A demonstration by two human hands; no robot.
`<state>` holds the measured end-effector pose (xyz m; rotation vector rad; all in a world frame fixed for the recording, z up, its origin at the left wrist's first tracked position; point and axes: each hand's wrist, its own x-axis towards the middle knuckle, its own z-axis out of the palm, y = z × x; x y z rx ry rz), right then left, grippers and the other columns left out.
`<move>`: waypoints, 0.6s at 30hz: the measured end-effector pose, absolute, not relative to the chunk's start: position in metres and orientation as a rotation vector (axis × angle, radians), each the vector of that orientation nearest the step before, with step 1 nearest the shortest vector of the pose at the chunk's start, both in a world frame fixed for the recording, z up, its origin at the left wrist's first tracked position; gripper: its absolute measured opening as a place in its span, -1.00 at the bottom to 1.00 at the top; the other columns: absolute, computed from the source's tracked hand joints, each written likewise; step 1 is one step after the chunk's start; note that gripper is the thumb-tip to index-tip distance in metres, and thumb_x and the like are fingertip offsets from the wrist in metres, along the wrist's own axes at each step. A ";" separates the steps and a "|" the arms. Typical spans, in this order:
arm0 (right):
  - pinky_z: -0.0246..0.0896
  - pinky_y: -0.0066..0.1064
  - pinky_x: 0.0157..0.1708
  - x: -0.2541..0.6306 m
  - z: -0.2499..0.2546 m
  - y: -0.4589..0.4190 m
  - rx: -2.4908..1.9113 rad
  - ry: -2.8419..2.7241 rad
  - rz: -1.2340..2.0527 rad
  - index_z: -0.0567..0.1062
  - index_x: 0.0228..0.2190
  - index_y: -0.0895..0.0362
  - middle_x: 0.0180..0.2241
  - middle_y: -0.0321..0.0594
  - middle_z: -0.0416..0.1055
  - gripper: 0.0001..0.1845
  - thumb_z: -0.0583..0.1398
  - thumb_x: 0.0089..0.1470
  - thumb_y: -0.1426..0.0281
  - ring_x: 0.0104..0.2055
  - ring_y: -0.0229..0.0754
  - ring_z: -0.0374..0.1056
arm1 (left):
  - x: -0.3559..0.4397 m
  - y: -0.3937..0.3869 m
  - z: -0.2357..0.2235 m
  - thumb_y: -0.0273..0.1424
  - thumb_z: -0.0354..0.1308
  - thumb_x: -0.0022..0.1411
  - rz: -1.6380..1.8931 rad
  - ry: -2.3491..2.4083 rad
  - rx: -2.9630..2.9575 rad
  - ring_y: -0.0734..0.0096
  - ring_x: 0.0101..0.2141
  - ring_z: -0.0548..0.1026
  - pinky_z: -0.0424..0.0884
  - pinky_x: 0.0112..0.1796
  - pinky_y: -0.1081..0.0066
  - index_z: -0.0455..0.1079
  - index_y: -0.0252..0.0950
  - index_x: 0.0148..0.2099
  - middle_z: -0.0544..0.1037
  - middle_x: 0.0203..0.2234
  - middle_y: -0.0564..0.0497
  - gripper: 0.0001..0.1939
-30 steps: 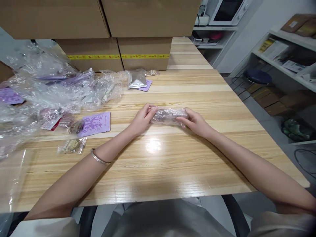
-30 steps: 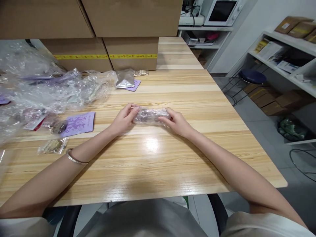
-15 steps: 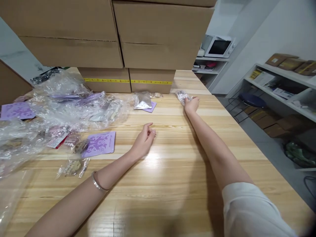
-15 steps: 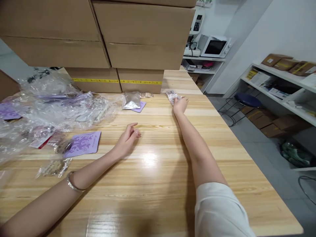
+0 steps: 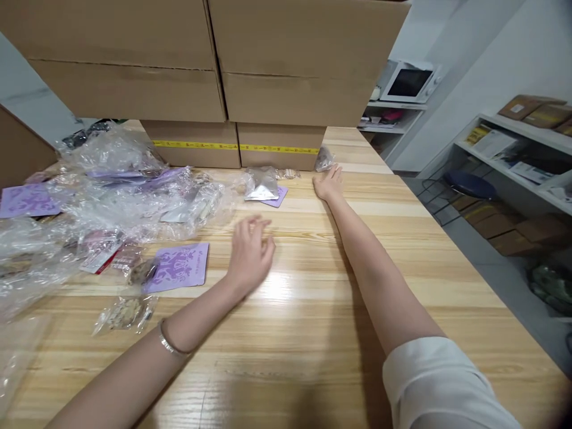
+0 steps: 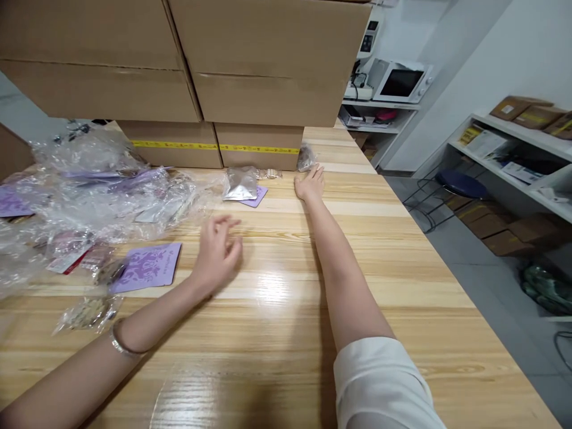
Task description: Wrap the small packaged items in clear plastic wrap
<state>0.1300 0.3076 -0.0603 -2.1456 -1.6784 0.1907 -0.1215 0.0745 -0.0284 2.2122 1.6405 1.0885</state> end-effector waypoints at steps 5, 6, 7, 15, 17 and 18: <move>-0.41 -0.04 0.39 0.139 -0.062 0.263 -2.100 -1.929 0.274 -0.02 0.33 0.54 0.40 0.27 -0.16 -0.10 -0.05 0.27 0.07 0.46 0.16 -0.27 | -0.170 0.100 -0.011 -0.38 -0.01 0.30 1.142 2.113 2.228 -0.23 0.40 -0.29 -0.18 0.31 -0.19 0.45 -0.32 0.12 -0.12 0.44 -0.07 -0.60; -0.41 -0.06 0.39 0.143 -0.063 0.251 -2.071 -1.978 0.282 0.01 0.34 0.49 0.41 0.21 -0.15 -0.12 -0.06 0.27 0.06 0.46 0.12 -0.27 | -0.178 0.105 -0.010 -0.37 0.00 0.29 1.081 2.174 2.189 -0.25 0.40 -0.29 -0.22 0.31 -0.20 0.44 -0.36 0.14 -0.09 0.43 -0.11 -0.58; -0.40 -0.07 0.40 0.146 -0.063 0.238 -2.043 -2.020 0.284 0.03 0.34 0.46 0.41 0.17 -0.14 -0.14 -0.06 0.27 0.06 0.46 0.09 -0.26 | -0.184 0.109 -0.010 -0.37 0.00 0.28 1.016 2.219 2.140 -0.26 0.40 -0.23 -0.24 0.32 -0.21 0.41 -0.40 0.17 -0.01 0.42 -0.17 -0.54; -0.22 0.12 0.37 0.163 -0.071 0.122 -1.579 -2.154 0.367 0.23 0.29 0.15 0.36 0.04 0.08 -0.22 0.05 0.20 -0.03 0.42 0.12 -0.06 | -0.152 0.090 -0.001 -0.42 -0.09 0.32 1.228 1.737 2.227 0.11 0.34 0.12 0.00 0.32 0.00 0.18 -0.30 0.35 0.25 0.31 -0.20 -0.44; -0.17 0.07 0.37 0.165 -0.066 0.096 -1.448 -2.085 0.605 0.28 0.27 0.06 0.35 -0.05 0.12 -0.29 0.10 0.20 0.01 0.40 0.06 0.00 | -0.129 0.070 0.000 -0.43 -0.09 0.34 1.166 1.449 2.420 0.17 0.33 0.15 0.03 0.32 0.03 0.15 -0.31 0.36 0.26 0.31 -0.19 -0.45; -0.14 0.05 0.36 0.165 -0.062 0.085 -1.375 -2.026 0.755 0.31 0.25 0.01 0.34 -0.11 0.15 -0.34 0.11 0.20 0.05 0.39 0.02 0.03 | -0.119 0.059 -0.002 -0.44 -0.10 0.35 1.095 1.329 2.514 0.17 0.34 0.15 0.00 0.32 0.02 0.15 -0.33 0.36 0.27 0.30 -0.21 -0.46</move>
